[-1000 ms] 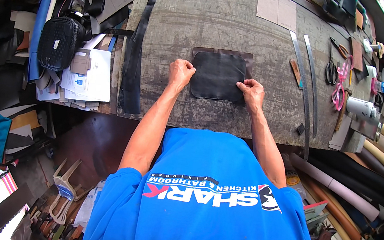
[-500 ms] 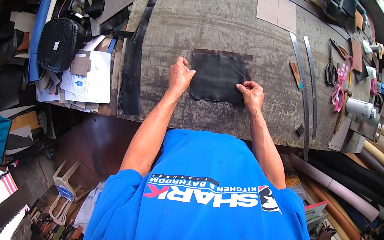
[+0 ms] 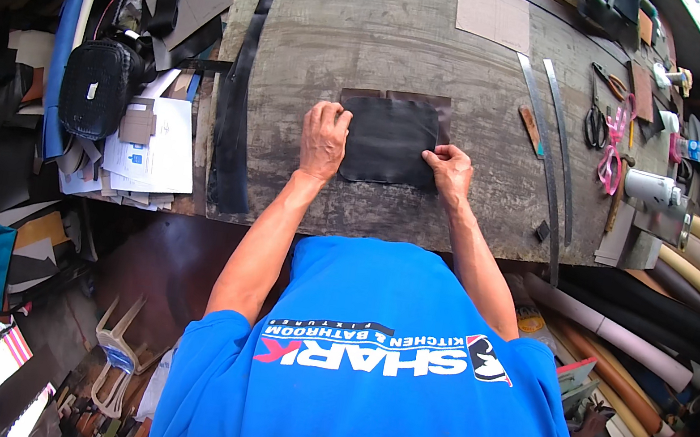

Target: Inspecting and measuring leather pieces and strips on a workshop table.

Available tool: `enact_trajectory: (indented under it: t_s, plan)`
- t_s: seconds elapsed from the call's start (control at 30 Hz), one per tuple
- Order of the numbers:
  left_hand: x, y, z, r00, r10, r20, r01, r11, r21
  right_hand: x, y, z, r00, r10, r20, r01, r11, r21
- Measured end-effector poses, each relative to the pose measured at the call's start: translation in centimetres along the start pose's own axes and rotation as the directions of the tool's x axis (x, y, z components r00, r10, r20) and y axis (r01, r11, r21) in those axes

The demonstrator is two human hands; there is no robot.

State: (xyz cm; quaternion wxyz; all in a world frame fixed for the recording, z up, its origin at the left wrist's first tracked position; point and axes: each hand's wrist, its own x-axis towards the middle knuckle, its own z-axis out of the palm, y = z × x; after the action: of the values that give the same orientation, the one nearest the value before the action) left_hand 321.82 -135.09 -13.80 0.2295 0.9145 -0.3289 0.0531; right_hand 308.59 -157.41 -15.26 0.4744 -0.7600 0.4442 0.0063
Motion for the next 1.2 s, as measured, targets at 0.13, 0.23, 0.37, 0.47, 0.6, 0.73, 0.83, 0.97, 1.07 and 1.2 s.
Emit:
enact_trajectory:
  t_s: [0.13, 0.23, 0.37, 0.47, 0.6, 0.73, 0.83, 0.97, 1.07, 1.2]
  plan:
    - [0.1, 2.0, 2.0, 0.975, 0.223, 0.011, -0.223, 0.97, 0.092, -0.4, -0.7, 0.0, 1.0, 0.013, -0.003, -0.013, 0.999, -0.041]
    - [0.2, 3.7, 3.4, 0.958, 0.281, 0.058, -0.284, 0.957, 0.052, -0.3, -1.3, 0.0, 1.0, 0.029, 0.0, -0.029, 0.997, -0.066]
    - [0.3, 4.1, 5.0, 0.939, 0.33, 0.102, -0.327, 0.944, -0.04, 0.2, -1.7, -0.5, 1.0, 0.027, 0.016, -0.025, 0.996, -0.084]
    - [0.1, 3.6, 5.4, 0.93, 0.341, 0.136, -0.341, 0.94, -0.021, 1.1, -1.7, -1.1, 0.991, 0.05, 0.122, -0.036, 0.993, -0.113]
    - [0.2, 3.8, 5.3, 0.921, 0.326, 0.212, -0.33, 0.944, -0.017, 1.3, -2.7, -2.2, 0.981, 0.016, 0.195, 0.008, 0.993, -0.12]
    - [0.5, 4.2, 5.1, 0.916, 0.298, 0.27, -0.304, 0.952, -0.02, 0.3, -3.8, -2.7, 0.973, -0.109, 0.202, 0.133, 0.985, -0.107]
    - [0.7, 4.2, 5.5, 0.901, 0.281, 0.33, -0.298, 0.954, 0.003, -0.5, 0.4, -2.2, 0.956, -0.293, -0.002, 0.287, 0.939, -0.192]
    - [0.5, 4.3, 5.6, 0.908, 0.282, 0.311, -0.287, 0.957, -0.03, -5.0, 0.7, -2.0, 0.897, -0.426, -0.12, 0.352, 0.851, -0.39]
    - [0.6, 4.3, 5.4, 0.907, 0.281, 0.312, -0.283, 0.958, -0.04, -6.8, 1.8, -1.2, 0.819, -0.573, -0.004, 0.495, 0.711, -0.499]
    - [0.5, 4.2, 5.0, 0.894, 0.308, 0.326, -0.31, 0.95, -0.05, -9.0, 4.3, -0.9, 0.788, -0.558, 0.26, 0.583, 0.541, -0.606]
